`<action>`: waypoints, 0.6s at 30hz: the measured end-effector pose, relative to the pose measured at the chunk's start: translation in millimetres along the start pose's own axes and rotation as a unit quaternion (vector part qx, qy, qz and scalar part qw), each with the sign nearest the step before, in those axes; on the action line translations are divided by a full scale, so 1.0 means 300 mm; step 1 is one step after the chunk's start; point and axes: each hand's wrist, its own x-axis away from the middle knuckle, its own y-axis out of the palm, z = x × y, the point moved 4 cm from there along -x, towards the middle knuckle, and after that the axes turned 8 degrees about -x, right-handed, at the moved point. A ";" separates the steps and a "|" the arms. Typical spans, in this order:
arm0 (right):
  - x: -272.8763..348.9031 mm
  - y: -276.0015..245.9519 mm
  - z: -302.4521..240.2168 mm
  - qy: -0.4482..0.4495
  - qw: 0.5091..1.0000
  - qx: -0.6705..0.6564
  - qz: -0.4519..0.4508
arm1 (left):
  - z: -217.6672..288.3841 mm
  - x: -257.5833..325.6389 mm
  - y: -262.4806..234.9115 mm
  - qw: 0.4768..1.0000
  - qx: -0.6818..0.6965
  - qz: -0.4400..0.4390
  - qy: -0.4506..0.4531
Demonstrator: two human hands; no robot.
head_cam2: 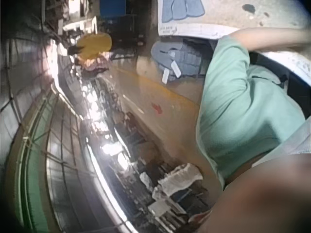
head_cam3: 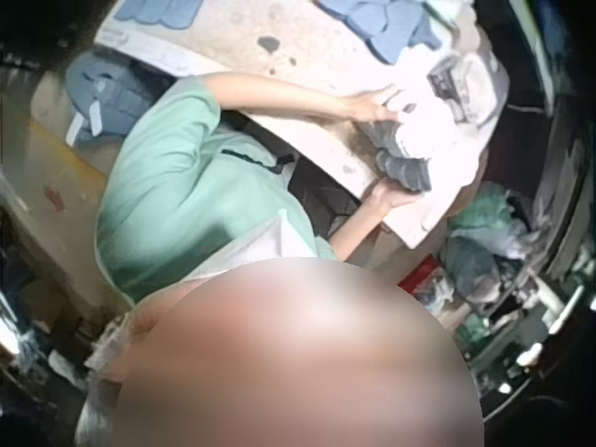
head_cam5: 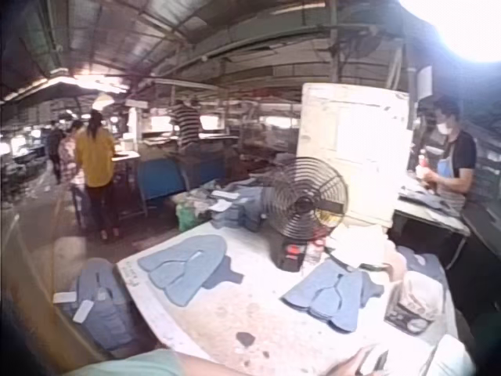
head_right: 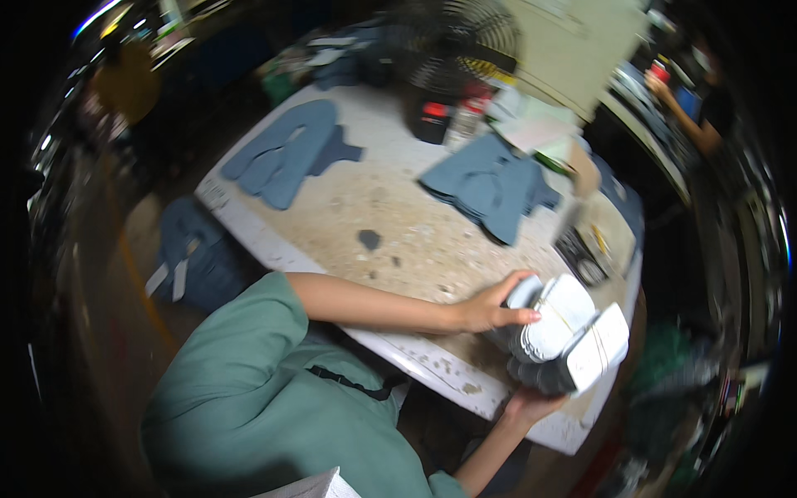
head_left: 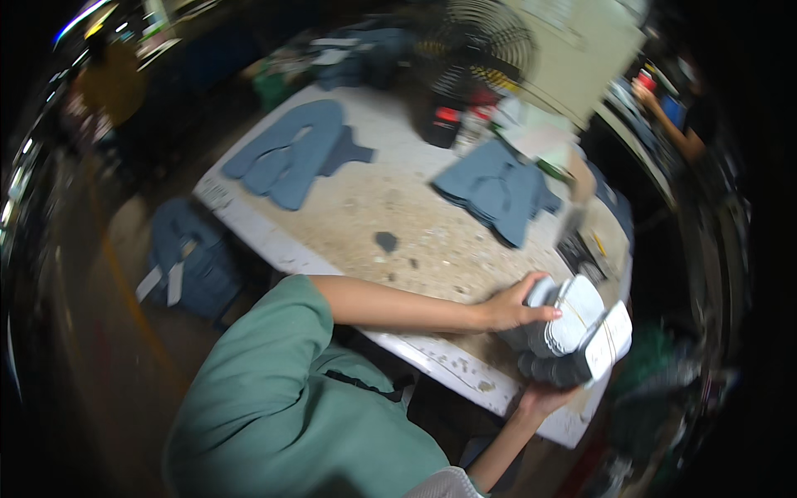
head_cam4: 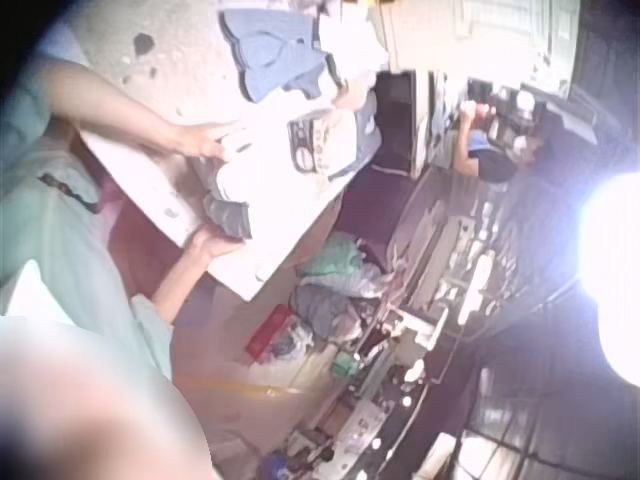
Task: The person repeatedly picks up small white insole-like pieces and blue fabric pieces, aligns them, and stacks them into neat piles on the table. The person occasionally reorganizes the stacks and moves them to the side.
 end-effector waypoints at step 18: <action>0.566 0.340 0.640 0.151 0.973 0.030 -0.174 | 0.157 0.598 -0.837 0.995 0.031 0.068 -0.061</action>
